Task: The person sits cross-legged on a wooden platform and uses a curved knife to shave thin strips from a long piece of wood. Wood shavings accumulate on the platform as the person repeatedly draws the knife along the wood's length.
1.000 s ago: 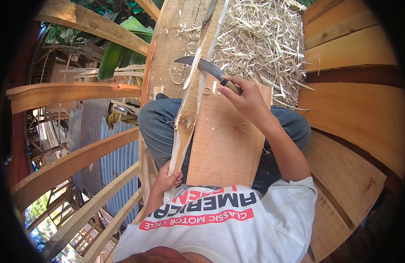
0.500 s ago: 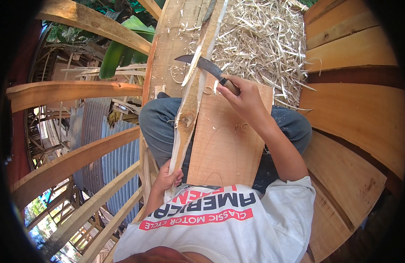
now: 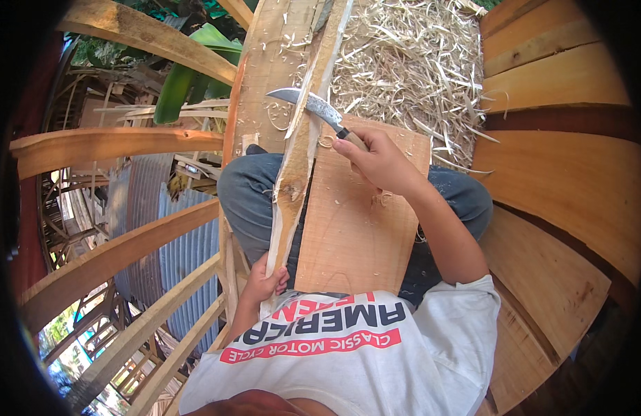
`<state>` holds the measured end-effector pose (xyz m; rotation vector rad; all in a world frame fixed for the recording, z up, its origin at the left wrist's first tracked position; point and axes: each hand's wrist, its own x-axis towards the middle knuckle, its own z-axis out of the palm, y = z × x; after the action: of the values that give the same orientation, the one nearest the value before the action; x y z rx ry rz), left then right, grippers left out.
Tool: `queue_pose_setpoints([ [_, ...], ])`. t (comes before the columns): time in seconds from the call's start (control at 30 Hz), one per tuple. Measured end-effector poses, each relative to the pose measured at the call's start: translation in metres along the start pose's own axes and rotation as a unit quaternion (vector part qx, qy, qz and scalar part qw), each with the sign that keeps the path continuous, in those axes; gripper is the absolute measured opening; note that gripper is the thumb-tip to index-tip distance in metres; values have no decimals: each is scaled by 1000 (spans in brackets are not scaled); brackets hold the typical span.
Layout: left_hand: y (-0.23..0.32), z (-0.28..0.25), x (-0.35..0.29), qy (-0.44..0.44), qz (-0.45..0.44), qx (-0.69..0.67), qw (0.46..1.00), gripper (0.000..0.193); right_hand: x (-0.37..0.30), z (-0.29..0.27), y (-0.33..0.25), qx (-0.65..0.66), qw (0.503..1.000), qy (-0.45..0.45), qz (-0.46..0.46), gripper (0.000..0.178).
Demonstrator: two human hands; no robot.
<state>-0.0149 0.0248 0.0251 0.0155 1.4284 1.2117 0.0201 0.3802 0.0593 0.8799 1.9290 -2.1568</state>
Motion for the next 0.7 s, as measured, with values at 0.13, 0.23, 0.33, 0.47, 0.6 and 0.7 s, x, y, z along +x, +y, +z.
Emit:
queue_pose_setpoints([
  [0.13, -5, 0, 0, 8, 19, 15, 1000, 21, -2, -23, -10, 7, 992, -111, 58, 34],
  [0.23, -4, 0, 1, 7, 27, 22, 999, 21, -6, -17, -10, -26, 986, -148, 79, 35],
  [0.33, -4, 1, -1, 16, 29, 21, 999, 20, -7, -16, -6, -14, 993, -95, 68, 35],
  [0.47, -2, 0, 3, 11, 13, 17, 1000, 17, -5, -23, -3, 33, 998, 48, 0, 30],
  [0.6, -1, 1, 3, 3, 14, 10, 1000, 17, -2, -4, 7, 12, 992, 110, -56, 30],
  [0.7, 2, 1, 2, -5, 4, -4, 1000, 18, 4, 2, 20, -99, 973, 168, -124, 30],
])
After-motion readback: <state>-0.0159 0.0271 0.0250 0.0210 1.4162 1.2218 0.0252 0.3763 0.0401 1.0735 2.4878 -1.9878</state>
